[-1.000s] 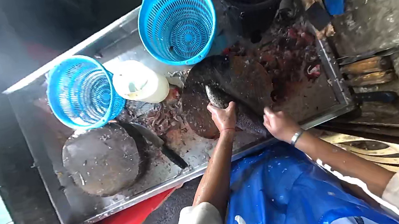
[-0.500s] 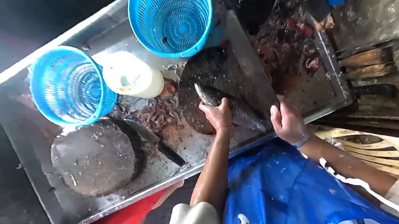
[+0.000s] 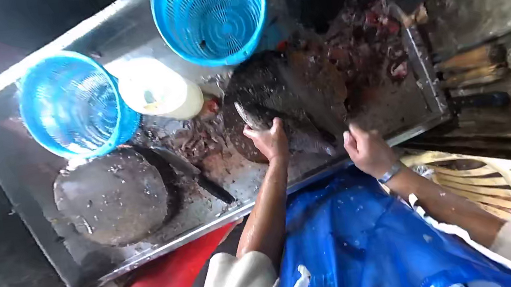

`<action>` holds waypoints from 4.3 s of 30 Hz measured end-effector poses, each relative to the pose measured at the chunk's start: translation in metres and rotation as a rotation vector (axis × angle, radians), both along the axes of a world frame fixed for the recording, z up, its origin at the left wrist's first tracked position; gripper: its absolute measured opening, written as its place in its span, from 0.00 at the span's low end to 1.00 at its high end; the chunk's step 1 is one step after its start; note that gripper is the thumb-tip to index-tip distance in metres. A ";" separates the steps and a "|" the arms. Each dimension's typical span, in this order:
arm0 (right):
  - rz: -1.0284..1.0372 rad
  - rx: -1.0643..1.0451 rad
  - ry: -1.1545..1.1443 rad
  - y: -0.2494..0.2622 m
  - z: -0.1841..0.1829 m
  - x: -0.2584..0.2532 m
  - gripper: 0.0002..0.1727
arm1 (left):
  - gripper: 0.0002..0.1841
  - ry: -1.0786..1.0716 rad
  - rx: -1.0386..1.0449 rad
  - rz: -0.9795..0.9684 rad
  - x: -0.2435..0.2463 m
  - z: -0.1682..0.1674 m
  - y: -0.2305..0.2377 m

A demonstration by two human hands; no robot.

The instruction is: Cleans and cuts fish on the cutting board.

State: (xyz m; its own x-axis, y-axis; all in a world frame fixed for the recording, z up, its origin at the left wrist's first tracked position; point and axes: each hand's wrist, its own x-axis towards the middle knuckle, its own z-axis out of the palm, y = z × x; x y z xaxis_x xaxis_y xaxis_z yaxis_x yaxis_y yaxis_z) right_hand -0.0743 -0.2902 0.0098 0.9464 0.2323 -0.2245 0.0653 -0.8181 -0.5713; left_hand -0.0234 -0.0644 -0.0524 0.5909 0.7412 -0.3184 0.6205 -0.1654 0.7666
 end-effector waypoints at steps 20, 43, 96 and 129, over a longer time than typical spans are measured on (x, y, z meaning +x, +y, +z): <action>-0.007 0.001 0.462 -0.035 -0.056 0.005 0.26 | 0.47 -0.092 -0.066 0.093 -0.008 -0.013 0.028; 0.010 -0.088 0.218 -0.018 0.005 -0.009 0.18 | 0.46 -0.028 -0.051 -0.067 -0.010 -0.009 0.035; 0.410 -0.233 0.187 0.004 0.028 0.095 0.23 | 0.29 0.253 0.681 -0.898 -0.056 0.016 0.011; 0.408 -0.517 0.501 0.036 0.057 0.118 0.23 | 0.21 0.245 0.588 -1.007 -0.034 0.023 0.034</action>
State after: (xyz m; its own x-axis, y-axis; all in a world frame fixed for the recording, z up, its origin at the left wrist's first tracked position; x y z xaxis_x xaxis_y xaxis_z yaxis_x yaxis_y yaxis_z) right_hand 0.0439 -0.2538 0.0673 0.5692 0.2874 -0.7703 0.2518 -0.9528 -0.1694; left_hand -0.0577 -0.0303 -0.0295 0.9614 0.0490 -0.2708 0.1299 -0.9483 0.2894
